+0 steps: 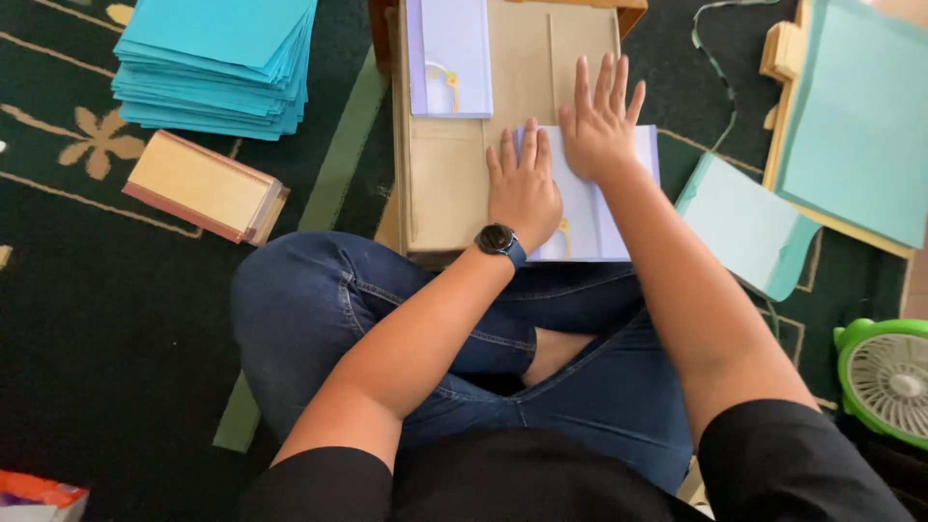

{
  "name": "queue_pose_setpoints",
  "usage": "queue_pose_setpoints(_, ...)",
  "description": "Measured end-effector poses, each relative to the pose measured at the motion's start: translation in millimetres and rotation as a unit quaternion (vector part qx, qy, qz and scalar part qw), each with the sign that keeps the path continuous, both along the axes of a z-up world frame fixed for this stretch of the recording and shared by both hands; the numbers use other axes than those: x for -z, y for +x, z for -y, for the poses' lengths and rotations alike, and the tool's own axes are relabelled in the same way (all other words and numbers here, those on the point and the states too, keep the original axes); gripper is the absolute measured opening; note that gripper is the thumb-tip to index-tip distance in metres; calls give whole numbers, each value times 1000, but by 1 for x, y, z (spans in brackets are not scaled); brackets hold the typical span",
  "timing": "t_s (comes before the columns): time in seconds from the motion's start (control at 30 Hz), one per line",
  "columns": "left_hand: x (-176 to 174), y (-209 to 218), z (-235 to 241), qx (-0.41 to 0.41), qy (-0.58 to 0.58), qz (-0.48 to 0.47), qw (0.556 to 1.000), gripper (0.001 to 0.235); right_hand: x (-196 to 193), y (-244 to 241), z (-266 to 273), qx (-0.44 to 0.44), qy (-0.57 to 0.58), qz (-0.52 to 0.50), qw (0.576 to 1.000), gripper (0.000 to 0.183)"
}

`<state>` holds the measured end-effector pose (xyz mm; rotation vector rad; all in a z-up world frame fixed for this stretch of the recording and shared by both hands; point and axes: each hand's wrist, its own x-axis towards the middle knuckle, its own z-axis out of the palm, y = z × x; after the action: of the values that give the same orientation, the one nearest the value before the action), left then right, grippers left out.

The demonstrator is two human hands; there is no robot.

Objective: Folding paper inserts and organizing them into a neat stack on a cardboard surface.

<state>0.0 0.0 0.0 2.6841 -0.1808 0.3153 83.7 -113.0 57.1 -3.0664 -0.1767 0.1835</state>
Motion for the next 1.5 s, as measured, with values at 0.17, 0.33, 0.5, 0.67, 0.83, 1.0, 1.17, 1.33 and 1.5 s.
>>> queue_pose_setpoints(0.17, -1, 1, -2, 10, -1, -8, 1000, 63, -5, 2, -2, -6, 10, 6, 1000, 68)
queue_pose_setpoints(0.33, 0, 0, -3, 12, -2, 1, 1000, 64, -7, -35, 2, -11, 23, 25, 999, 69)
queue_pose_setpoints(0.5, -8, -3, -6, 13, 16, 19, 1000, 62, -5, -99, 13, 25, 54, 56, 997, 72)
queue_pose_setpoints(0.67, -31, -17, 4, 108, -1, 163, 981, 34, 31, -114, 47, 91, 77, 74, 990, 73)
queue_pose_setpoints(0.83, -29, -36, 13, 264, -46, 110, 957, 28, 134, -72, 154, 107, 236, 247, 934, 71)
queue_pose_setpoints(1.0, -17, -32, 10, 392, 24, 63, 918, 81, 32, -99, 121, 355, 607, 18, 711, 46)
queue_pose_setpoints(1.17, -8, -29, 13, 402, 35, 41, 914, 60, 37, -95, 124, 361, 562, 11, 744, 51)
queue_pose_setpoints(1.33, -12, -32, 11, 411, 25, 30, 911, 50, 36, -97, 118, 373, 476, -4, 796, 55)
queue_pose_setpoints(1.5, -16, -30, 12, 403, -95, -66, 908, 34, 51, -93, 126, 359, 456, 8, 814, 54)
